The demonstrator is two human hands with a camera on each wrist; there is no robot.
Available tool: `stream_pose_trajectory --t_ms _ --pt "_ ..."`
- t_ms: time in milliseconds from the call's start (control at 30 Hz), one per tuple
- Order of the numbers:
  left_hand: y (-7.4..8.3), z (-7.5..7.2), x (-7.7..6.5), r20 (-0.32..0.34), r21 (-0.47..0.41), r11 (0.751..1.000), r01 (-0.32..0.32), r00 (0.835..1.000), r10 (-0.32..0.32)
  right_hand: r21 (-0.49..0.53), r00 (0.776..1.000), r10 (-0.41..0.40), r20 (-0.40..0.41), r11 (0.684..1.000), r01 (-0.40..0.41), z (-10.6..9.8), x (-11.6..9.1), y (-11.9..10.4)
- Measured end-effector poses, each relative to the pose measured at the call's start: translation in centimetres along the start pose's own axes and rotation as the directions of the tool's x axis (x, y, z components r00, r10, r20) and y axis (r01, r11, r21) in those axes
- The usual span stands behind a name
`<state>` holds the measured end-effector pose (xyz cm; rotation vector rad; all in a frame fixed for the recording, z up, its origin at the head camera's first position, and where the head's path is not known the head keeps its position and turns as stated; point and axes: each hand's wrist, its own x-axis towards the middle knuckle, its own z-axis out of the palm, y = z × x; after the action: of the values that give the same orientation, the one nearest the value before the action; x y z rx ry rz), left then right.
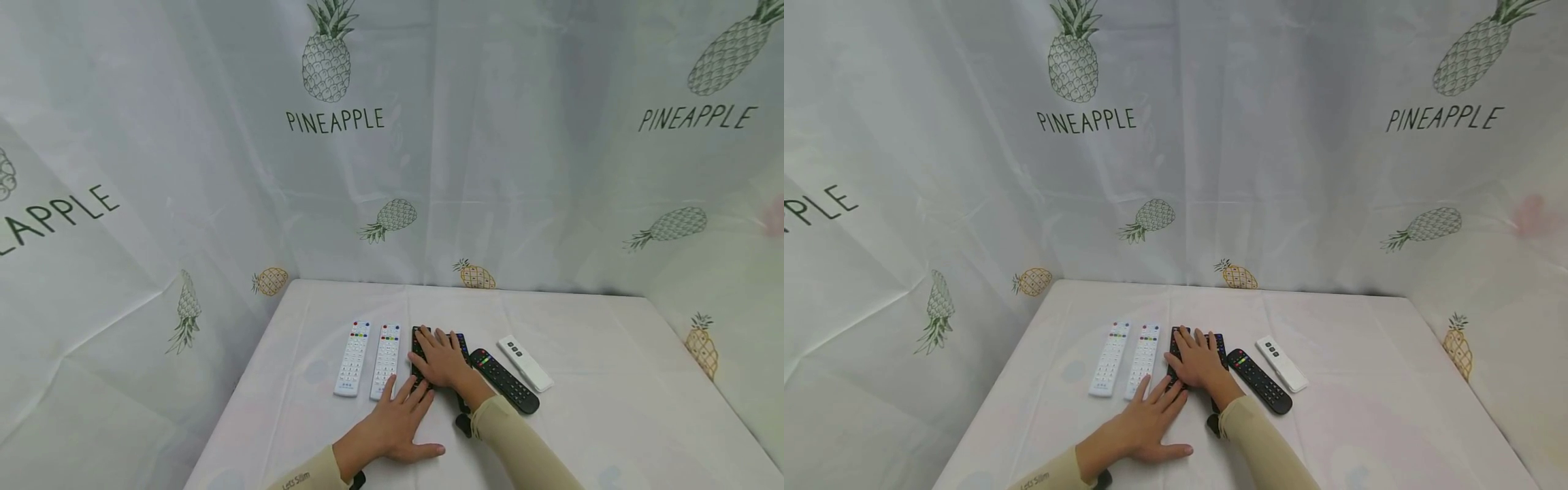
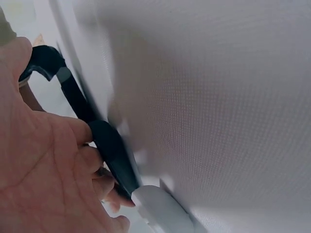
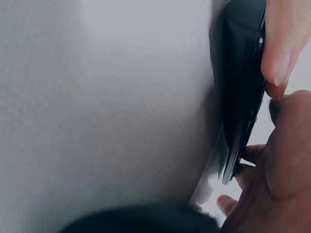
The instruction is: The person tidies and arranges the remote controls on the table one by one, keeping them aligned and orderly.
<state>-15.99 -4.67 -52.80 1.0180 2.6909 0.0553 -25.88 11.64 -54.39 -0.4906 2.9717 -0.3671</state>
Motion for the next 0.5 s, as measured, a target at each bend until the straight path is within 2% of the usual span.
stream_pose_trajectory --t_ms 500 --pt "-0.14 -0.16 -0.21 0.006 -0.007 1.0 -0.002 1.0 0.002 0.008 1.0 -0.003 0.002 1.0 0.003 -0.12 0.15 -0.1"
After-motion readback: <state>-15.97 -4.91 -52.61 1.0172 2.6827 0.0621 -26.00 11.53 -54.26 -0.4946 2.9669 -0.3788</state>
